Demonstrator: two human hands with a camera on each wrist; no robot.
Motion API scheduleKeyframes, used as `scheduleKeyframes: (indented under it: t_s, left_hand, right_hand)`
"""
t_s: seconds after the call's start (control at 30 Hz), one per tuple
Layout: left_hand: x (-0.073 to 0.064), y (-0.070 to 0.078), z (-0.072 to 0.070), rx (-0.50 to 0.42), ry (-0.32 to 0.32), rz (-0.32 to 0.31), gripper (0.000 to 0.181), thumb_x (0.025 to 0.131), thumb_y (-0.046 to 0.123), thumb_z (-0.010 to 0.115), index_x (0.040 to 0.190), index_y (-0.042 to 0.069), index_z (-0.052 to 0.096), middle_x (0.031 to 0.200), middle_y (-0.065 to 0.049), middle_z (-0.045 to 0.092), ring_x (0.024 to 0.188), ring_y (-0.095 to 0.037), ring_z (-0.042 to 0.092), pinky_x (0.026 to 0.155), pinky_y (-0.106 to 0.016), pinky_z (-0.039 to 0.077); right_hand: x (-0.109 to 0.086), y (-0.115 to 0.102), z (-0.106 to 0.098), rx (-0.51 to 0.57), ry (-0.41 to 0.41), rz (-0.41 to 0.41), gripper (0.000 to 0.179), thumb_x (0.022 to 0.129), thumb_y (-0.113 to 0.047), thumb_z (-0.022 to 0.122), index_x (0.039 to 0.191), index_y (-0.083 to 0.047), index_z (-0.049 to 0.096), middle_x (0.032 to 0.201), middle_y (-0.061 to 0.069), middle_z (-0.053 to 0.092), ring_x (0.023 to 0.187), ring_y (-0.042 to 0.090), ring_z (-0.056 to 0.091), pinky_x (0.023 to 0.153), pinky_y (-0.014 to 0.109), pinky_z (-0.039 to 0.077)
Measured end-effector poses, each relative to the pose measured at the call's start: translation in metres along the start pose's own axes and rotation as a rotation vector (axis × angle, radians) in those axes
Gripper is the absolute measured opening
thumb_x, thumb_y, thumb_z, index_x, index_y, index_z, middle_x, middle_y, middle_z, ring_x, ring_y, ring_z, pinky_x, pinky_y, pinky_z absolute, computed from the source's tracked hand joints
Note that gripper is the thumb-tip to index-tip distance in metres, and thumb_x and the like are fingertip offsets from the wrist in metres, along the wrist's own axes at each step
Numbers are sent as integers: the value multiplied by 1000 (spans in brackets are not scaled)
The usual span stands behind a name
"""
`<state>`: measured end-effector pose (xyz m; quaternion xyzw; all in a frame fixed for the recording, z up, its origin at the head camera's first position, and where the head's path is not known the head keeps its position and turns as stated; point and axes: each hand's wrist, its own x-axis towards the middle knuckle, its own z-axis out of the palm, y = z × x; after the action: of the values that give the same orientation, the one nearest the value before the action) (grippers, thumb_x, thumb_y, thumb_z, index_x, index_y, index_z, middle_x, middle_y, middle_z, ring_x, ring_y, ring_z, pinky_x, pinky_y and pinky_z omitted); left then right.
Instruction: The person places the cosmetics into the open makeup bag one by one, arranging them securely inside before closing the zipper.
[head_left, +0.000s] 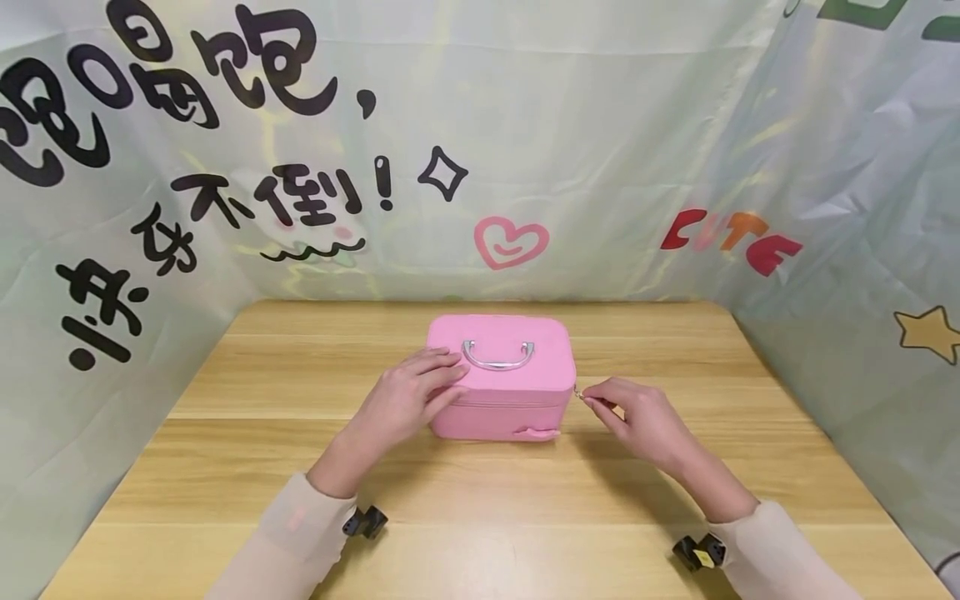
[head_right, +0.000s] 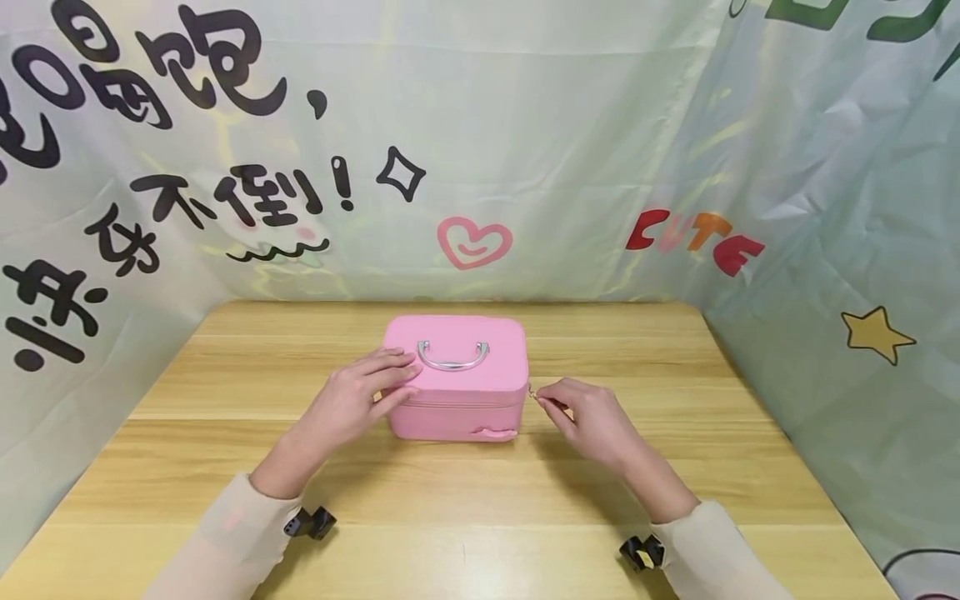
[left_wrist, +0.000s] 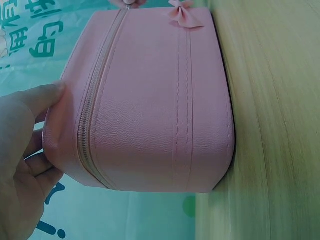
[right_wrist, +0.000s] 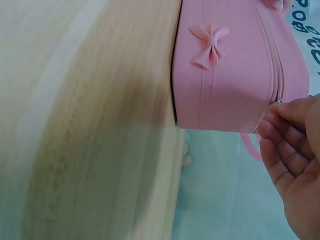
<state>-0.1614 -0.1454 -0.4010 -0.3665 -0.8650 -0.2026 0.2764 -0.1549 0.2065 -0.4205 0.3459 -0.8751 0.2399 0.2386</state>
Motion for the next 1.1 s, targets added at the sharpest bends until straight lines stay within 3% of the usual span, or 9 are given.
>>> scheduleKeyframes:
  t_s: [0.27,0.6,0.83,0.97,1.1]
  left_hand:
    - [-1,-1,0,-1,-15,-5,29,88,24,75,114,11,74,119,-6,69,118,-24,60,104,-39,45]
    - [0,0,-1,-1,13,-2,31,86,24,77,114,11,75,118,-6,69,116,-24,61,103,-39,46]
    - [0,1,0,15,-3,-8,31,87,25,75,115,11,74,118,-6,69,118,-25,60,104,-40,45]
    - [0,1,0,17,-1,-6,31,87,26,75,115,11,74,118,-7,69,117,-25,60,104,-40,45]
    - [0,2,0,24,1,-7,32,87,27,75,115,11,74,118,-7,69,118,-25,60,104,-40,45]
  right_hand:
    - [-2,-7,1,3,7,-46,17,80,1,76,94,-10,74,87,-7,70,75,5,64,60,25,54]
    - [-4,-21,2,44,10,-6,16,82,-2,75,94,-11,74,86,-9,69,76,4,64,61,24,55]
    - [-4,-27,8,69,13,-29,16,81,-1,75,94,-10,74,87,-10,69,77,4,64,69,20,55]
    - [-4,-31,11,100,21,-28,16,81,-1,75,95,-9,75,87,-9,69,75,3,63,66,14,52]
    - [-5,-35,16,156,25,-5,15,83,-1,74,97,-8,75,88,-8,70,73,2,62,60,16,52]
